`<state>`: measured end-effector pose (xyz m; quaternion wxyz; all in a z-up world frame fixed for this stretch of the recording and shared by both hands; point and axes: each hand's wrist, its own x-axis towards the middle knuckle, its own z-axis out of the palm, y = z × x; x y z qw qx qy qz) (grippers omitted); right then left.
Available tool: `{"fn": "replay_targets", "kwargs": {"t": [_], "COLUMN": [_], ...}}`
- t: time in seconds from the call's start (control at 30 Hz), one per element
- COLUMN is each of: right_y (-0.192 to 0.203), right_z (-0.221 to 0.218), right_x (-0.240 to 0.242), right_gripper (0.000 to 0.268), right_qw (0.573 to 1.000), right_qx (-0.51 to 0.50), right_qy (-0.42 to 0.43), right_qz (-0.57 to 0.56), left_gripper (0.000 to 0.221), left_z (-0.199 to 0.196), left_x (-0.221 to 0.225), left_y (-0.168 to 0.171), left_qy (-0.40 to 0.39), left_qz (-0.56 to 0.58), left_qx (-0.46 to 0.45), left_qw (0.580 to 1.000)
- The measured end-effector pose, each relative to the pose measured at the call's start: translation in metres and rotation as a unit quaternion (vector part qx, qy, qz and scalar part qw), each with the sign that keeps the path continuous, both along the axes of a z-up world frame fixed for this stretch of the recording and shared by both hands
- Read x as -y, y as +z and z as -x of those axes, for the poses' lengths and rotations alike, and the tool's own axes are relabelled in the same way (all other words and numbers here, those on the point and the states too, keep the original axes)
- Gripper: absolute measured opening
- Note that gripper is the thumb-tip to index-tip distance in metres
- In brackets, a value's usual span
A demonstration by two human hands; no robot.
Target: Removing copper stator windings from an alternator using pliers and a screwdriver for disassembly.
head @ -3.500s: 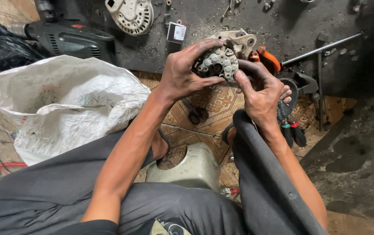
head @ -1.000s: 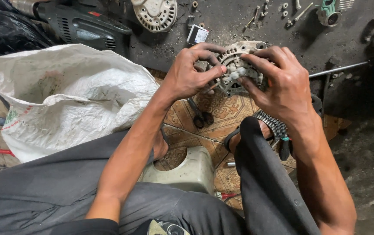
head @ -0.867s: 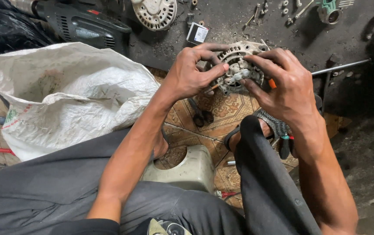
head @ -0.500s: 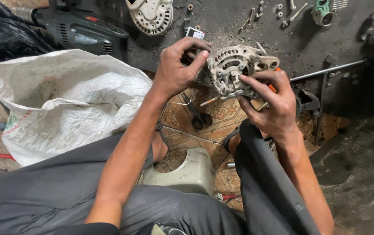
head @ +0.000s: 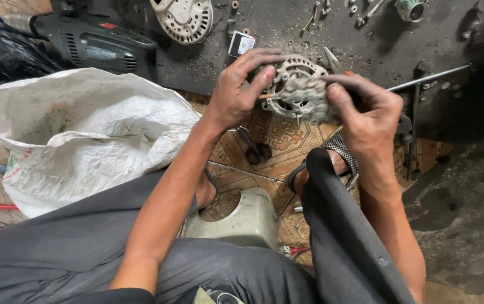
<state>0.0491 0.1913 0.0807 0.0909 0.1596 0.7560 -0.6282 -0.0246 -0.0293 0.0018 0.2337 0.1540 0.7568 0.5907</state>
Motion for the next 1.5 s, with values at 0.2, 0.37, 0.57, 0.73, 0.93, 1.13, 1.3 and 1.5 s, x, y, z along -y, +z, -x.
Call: {"fn": "replay_targets", "kwargs": {"t": [0.2, 0.37, 0.57, 0.73, 0.93, 1.13, 1.3, 1.5], "right_y": [-0.03, -0.096, -0.186, -0.192, -0.174, -0.095, -0.041, -0.06], "right_z": [-0.011, -0.024, -0.047, -0.053, -0.064, -0.065, -0.054, -0.031], "right_x": [-0.047, -0.109, -0.153, -0.142, -0.129, -0.073, -0.024, -0.029], "right_gripper": [0.018, 0.016, 0.015, 0.017, 0.023, 0.029, 0.032, 0.026], "right_qw": [0.966, 0.888, 0.897, 0.889, 0.886, 0.959, 0.997, 0.994], "right_qx": [-0.051, 0.002, -0.027, -0.012, 0.013, -0.088, 0.022, -0.071], "right_qy": [-0.229, -0.446, -0.44, -0.455, -0.464, -0.236, -0.032, -0.049], "right_qz": [0.11, 0.114, -0.03, -0.047, 0.021, -0.132, -0.068, -0.064], "left_gripper": [0.051, 0.055, 0.063, 0.07, 0.07, 0.047, 0.035, 0.056], "left_z": [0.0, -0.007, -0.025, -0.036, -0.041, -0.028, -0.021, 0.001], "left_x": [0.002, 0.0, -0.008, -0.02, -0.042, -0.054, -0.062, -0.076], "left_y": [0.0, -0.009, -0.025, -0.035, -0.058, -0.056, -0.048, -0.037], "left_qy": [-0.011, 0.005, -0.037, -0.018, 0.062, 0.11, 0.134, 0.16], "left_qz": [-0.011, 0.032, 0.071, 0.118, 0.13, 0.092, 0.054, 0.1], "left_qx": [0.028, 0.002, -0.02, -0.058, -0.079, -0.097, -0.111, -0.063], "left_qw": [0.999, 0.999, 0.997, 0.991, 0.986, 0.985, 0.983, 0.98]}}
